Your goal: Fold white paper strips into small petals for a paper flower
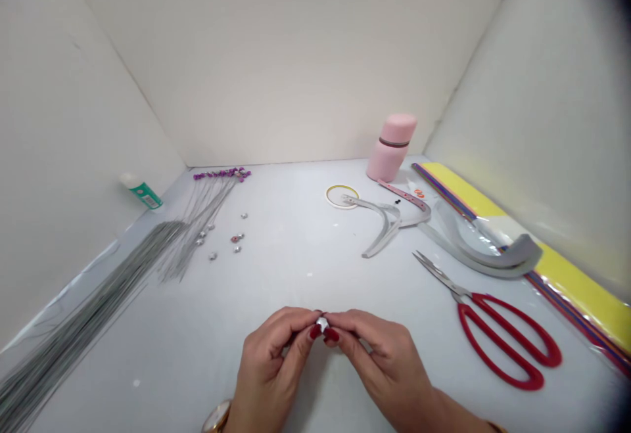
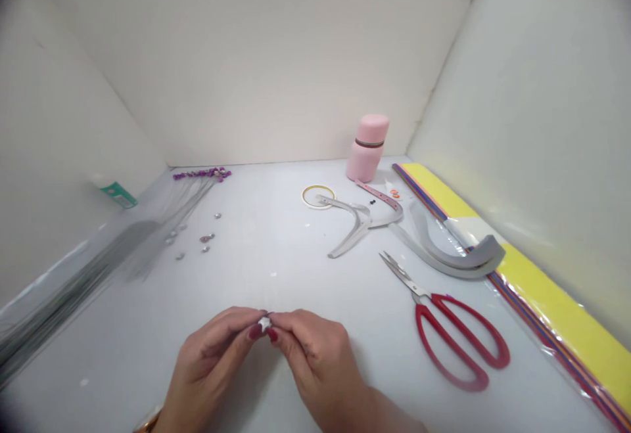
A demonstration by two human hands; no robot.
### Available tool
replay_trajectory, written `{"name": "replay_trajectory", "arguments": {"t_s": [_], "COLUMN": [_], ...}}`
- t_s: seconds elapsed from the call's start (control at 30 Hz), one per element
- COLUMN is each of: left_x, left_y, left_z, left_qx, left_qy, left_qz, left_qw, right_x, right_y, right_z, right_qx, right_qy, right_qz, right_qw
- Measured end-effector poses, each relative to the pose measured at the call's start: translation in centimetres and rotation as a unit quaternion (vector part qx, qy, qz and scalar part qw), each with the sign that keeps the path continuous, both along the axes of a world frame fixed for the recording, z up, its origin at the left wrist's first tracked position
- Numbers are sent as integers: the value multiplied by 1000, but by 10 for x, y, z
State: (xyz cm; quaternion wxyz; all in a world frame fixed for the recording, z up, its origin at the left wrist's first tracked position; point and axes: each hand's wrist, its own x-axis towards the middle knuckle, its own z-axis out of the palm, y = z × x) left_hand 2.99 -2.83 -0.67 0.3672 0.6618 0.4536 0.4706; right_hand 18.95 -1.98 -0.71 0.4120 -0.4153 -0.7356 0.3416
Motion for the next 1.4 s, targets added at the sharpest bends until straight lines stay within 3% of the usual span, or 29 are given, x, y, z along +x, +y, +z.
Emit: {"name": "replay_trajectory", "arguments": {"t_s": [0.27, 0.47, 0.87, 1.03, 1.23, 1.4], "left_x": [0, 1, -1, 2, 2, 4], "left_y": [-2, -1, -2, -1, -1, 1], "left_z": [3, 9, 4, 7, 7, 5], "left_qx": [29, 57, 138, 145, 192, 147], "left_qy": [37, 59, 103, 121, 148, 145], "left_qz": [4, 23, 20, 37, 42, 50], "left_qw": [999, 996, 985, 981, 969, 977], "right_x": [3, 1, 2, 2, -3, -7], "right_y": [-1, -1, -1, -2, -5, -7], "right_z": [-1, 1, 2, 5, 0, -1], "right_qx": [-12, -10, 56, 38, 127, 79], "right_qy": [5, 0, -34, -49, -102, -73], "right_qz": [-30, -10, -3, 11, -37, -47], "right_qw": [999, 1000, 998, 998, 986, 993]}}
